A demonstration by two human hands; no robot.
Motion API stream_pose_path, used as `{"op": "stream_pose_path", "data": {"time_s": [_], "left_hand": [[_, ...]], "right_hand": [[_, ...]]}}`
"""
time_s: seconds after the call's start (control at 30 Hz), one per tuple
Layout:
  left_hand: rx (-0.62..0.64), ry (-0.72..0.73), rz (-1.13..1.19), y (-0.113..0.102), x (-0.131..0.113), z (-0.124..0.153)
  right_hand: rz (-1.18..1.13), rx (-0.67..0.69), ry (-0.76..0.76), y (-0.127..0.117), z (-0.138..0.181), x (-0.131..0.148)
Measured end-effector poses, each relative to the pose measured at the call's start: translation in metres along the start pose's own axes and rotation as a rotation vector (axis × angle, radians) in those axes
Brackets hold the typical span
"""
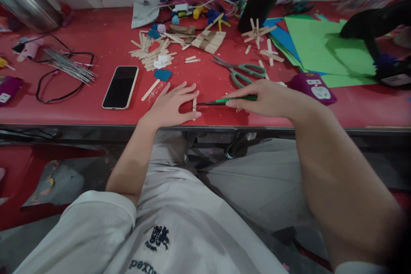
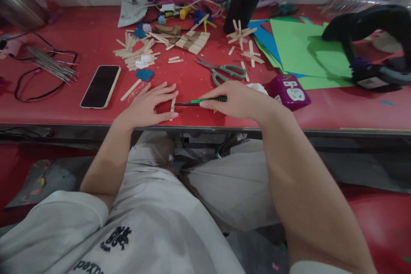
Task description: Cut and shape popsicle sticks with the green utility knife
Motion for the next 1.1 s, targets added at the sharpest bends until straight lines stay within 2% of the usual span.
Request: {"op": "stream_pose_path", "data": {"time_s": [0.1,0.3,0.47,0.7,0.87,1.1], "left_hand": [[0.002,-0.002,0.002,0.000,0.000,0.000],[0.010,-0.007,0.001,-0.002,-0.002,0.000],[0.018,-0.011,-0.013,-0.001,-0.002,-0.001],[-0.005,0.007,-0.026,0.001,0.002,-0.001],[-0.025,0.006,-0.005,0.001,0.004,-0.001],[-0.029,0.003,0.008,0.001,0.003,-0.001]], "right_hand": [[0.004,0.005,-0.012,0.000,-0.001,0.001],[0.037,0.012,0.062,-0.002,-0.001,0.005],[0.026,0.017,0.028,-0.002,0.001,0.002],[0.065,-0.067,0.022,-0.005,0.006,-0.007],[0.065,-0.051,0.052,-0.003,0.007,-0.009],[-0.112,-0.152,-0.041,-0.019,0.012,-0.001]]}}
Point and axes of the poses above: each hand's wrist, its own z-axis away from the middle knuckle, its own y-axis out of the palm, x = y × z, the point moved 3 cm from there along -z, towards the middle knuckle, and after that the axes turned 7 degrees about -x, right-handed, at the moved point
